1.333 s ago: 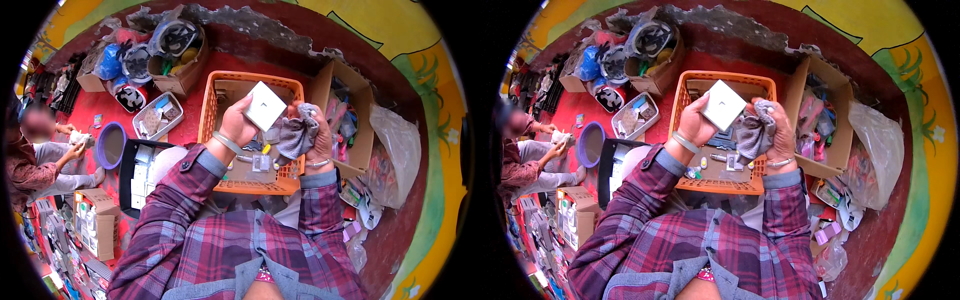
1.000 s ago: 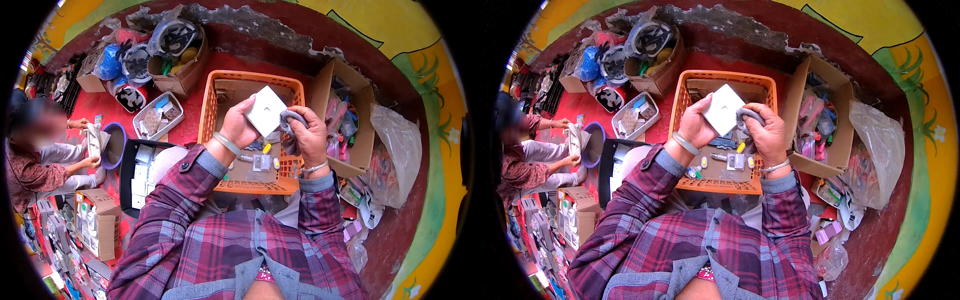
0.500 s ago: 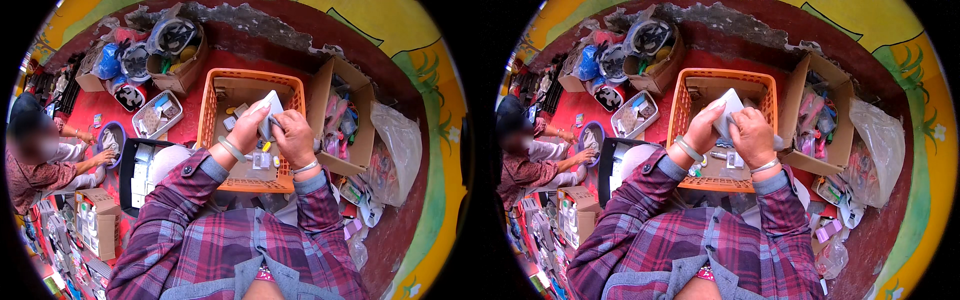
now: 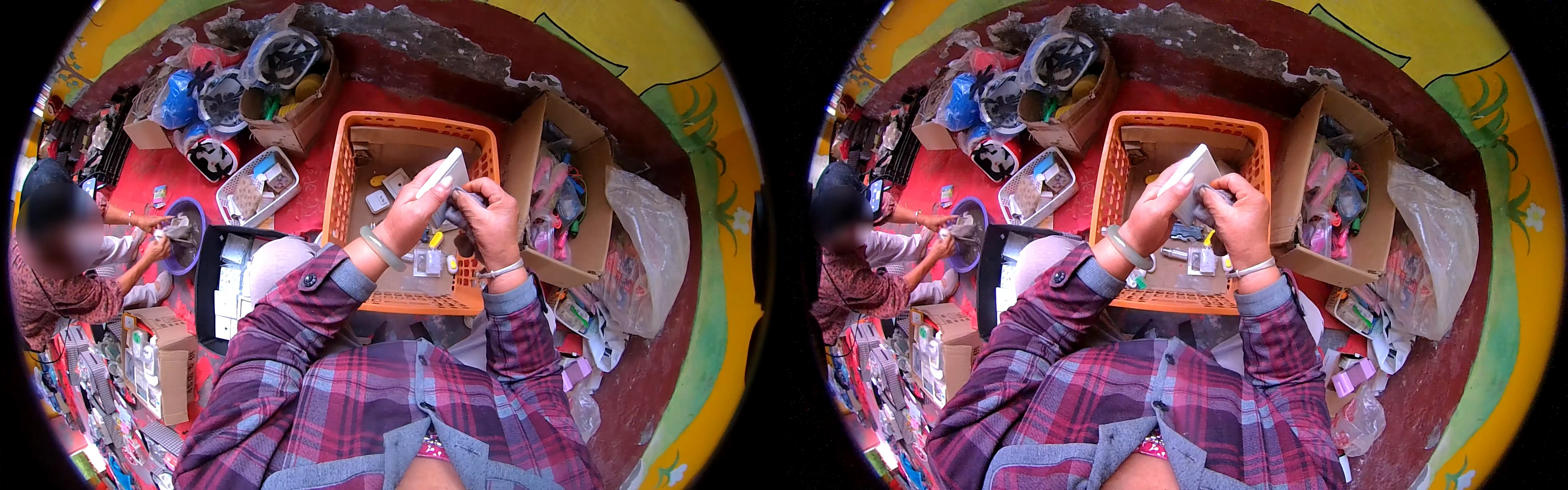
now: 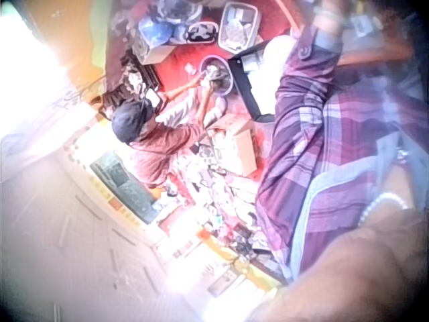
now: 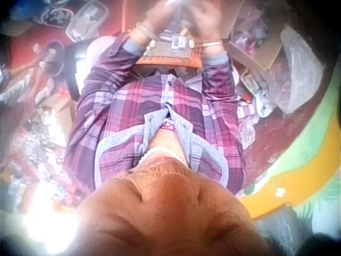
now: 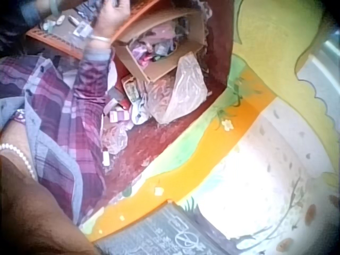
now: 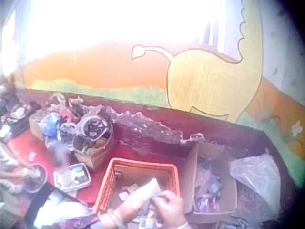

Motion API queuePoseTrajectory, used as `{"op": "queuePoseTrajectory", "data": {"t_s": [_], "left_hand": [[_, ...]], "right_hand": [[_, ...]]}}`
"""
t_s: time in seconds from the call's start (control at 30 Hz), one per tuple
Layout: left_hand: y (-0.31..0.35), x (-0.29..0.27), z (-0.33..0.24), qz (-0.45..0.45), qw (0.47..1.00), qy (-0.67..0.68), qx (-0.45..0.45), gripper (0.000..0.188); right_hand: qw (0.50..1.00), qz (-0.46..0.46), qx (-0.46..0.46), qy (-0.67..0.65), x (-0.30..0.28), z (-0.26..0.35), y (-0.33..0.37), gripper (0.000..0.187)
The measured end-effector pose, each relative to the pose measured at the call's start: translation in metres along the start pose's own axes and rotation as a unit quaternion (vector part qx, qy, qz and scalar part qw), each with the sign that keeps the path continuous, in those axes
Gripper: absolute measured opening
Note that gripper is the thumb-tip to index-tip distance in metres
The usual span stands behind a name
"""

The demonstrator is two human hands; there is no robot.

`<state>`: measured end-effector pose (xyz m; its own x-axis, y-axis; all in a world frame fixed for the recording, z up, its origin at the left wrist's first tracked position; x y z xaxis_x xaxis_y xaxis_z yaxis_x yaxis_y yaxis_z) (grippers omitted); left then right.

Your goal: The person cleans small electronic components and plastic housings with a grey cloth, handling them one at a time and placing the cleaned items into a black tray on the floor.

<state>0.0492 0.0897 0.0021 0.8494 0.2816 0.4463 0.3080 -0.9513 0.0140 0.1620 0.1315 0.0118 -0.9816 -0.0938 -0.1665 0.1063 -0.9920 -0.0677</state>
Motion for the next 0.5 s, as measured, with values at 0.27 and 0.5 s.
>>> {"op": "queuePoseTrajectory", "data": {"t_s": [0.27, 0.5], "left_hand": [[0.002, 0.002, -0.001, 0.035, 0.99, -0.115, 0.077, 0.045], [0.008, 0.016, -0.035, 0.043, 0.928, -0.277, 0.244, 0.041]], "right_hand": [[0.997, 0.043, -0.037, 0.049, 0.003, 0.002, -0.003, 0.012], [0.971, 0.062, 0.164, -0.166, 0.015, -0.025, 0.005, 0.008]]}}
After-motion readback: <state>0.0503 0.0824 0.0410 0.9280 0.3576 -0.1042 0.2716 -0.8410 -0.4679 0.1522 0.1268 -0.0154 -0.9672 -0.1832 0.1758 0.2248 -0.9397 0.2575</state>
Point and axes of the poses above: each hand's wrist, its own y-axis away from the middle knuckle, its own x-axis out of the palm, z = x × y, the point moved 10 cm from there along -y, towards the middle knuckle, and after that the axes turned 15 degrees about -z, right-handed, at the moved point
